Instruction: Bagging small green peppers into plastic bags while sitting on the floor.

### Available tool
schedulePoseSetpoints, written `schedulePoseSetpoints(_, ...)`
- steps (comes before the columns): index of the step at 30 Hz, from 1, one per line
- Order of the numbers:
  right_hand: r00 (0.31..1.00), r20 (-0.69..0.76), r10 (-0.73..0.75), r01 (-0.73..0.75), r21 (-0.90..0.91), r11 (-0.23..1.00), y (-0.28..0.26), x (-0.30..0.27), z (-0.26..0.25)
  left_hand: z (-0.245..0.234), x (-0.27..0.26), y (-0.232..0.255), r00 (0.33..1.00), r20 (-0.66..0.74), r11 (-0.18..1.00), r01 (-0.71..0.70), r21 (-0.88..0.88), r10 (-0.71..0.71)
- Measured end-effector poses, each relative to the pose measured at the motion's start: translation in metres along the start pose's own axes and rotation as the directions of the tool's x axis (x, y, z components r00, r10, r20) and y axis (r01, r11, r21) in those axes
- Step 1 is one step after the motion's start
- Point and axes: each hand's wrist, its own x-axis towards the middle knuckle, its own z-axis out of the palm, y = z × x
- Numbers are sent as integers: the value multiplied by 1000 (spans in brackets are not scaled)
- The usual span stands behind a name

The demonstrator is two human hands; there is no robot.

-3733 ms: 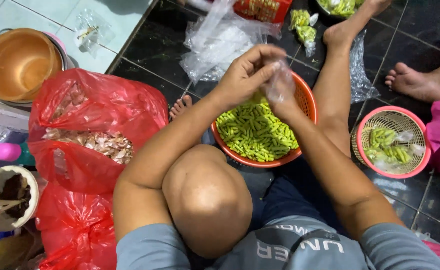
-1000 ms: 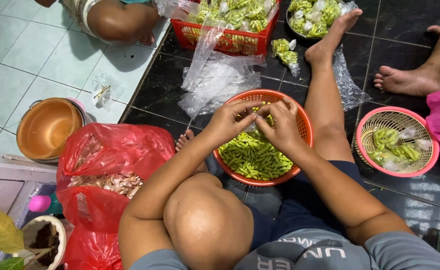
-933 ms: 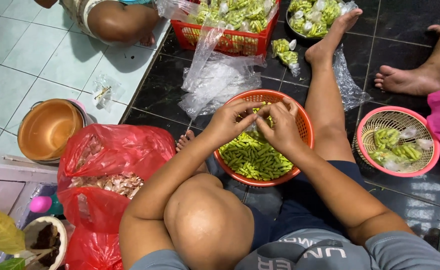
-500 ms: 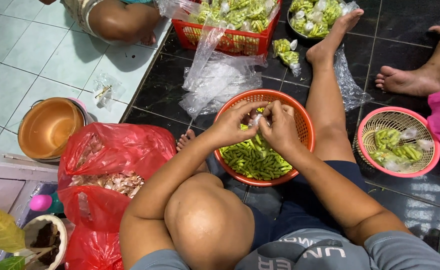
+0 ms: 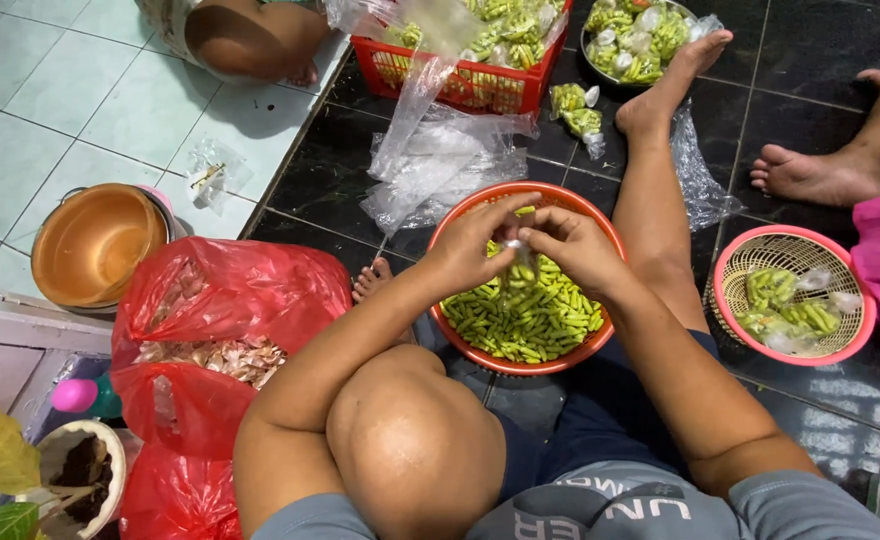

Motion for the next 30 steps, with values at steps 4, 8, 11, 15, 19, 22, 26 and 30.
schedulePoseSetpoints(4,993,-120,-5,-7,-97,995,14,2,-3,-8,3,19,989,94,993,-116,17,114)
schedulePoseSetpoints(8,980,-198,0,2,6,1000,22,2,-1,-4,1,5,961,178,971,-228,69,213)
schedulePoseSetpoints(11,973,-230,-23,31,31,999,38,6,-16,-12,2,22,956,274,989,-128,75,103)
schedulePoseSetpoints(15,993,-115,-22,-8,-256,967,30,-3,-31,-19,1,19,952,286,993,-118,22,107)
schedulePoseSetpoints(19,990,43,132,-88,-542,836,55,2,-59,-21,0,19,945,319,994,34,100,-65)
schedulePoseSetpoints(22,976,104,191,-108,-533,839,77,25,-79,-18,-5,5,907,368,970,136,202,-204)
schedulePoseSetpoints(26,952,100,291,-168,-623,764,36,54,-77,-13,-12,-20,752,499,889,257,380,-431)
schedulePoseSetpoints(30,925,94,368,-150,-800,581,0,79,-67,-6,-25,-32,658,578,874,314,372,-482)
